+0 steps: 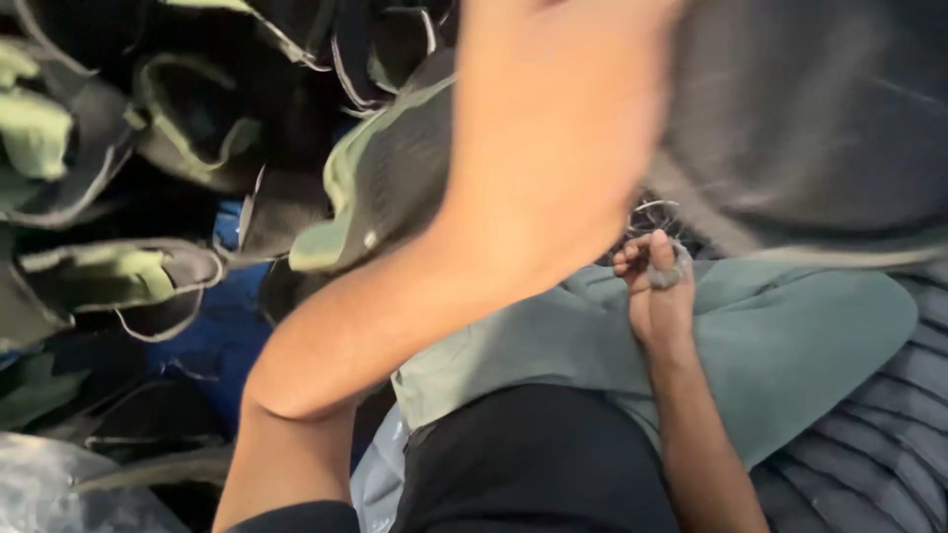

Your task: The person trims excess material and lining from shoe upper components using scissors.

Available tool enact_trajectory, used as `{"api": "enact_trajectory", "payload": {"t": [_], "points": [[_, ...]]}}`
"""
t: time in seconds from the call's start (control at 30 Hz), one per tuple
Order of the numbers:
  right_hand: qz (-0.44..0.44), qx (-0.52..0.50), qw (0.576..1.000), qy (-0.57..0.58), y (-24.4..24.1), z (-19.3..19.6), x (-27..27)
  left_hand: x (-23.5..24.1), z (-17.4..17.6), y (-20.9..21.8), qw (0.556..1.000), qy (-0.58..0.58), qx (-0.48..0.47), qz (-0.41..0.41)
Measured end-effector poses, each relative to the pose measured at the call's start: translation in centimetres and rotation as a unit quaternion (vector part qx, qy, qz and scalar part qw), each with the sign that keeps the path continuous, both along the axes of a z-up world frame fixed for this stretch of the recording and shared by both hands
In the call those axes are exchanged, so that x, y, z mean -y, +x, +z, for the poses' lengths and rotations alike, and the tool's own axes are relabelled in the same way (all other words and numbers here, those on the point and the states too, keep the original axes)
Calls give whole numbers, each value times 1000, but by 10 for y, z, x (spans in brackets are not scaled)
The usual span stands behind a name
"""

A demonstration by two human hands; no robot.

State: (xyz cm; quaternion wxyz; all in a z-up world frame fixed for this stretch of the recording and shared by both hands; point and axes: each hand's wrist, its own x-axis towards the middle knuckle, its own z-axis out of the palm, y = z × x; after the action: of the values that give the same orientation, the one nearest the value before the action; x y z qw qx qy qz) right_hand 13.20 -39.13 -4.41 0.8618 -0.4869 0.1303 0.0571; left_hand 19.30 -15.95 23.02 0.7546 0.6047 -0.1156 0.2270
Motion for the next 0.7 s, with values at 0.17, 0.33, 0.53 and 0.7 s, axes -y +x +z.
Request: {"api": "enact_trajectory", "payload": {"t": [0.17,0.33,0.53,0.7], "points": [[-40,23,998,46,1,-33,26,100,-41,29,997,68,34,-9],[-146,69,976,145,5,-49,72,152,-156,16,972,-191,-66,-123],[-174,100,980,-6,-6,-37,68,118,-208,-16,878,-328,-291,-193],[-107,131,984,-50,-16,-63,68,61,-181,-45,931,-106,-292,-192]]}}
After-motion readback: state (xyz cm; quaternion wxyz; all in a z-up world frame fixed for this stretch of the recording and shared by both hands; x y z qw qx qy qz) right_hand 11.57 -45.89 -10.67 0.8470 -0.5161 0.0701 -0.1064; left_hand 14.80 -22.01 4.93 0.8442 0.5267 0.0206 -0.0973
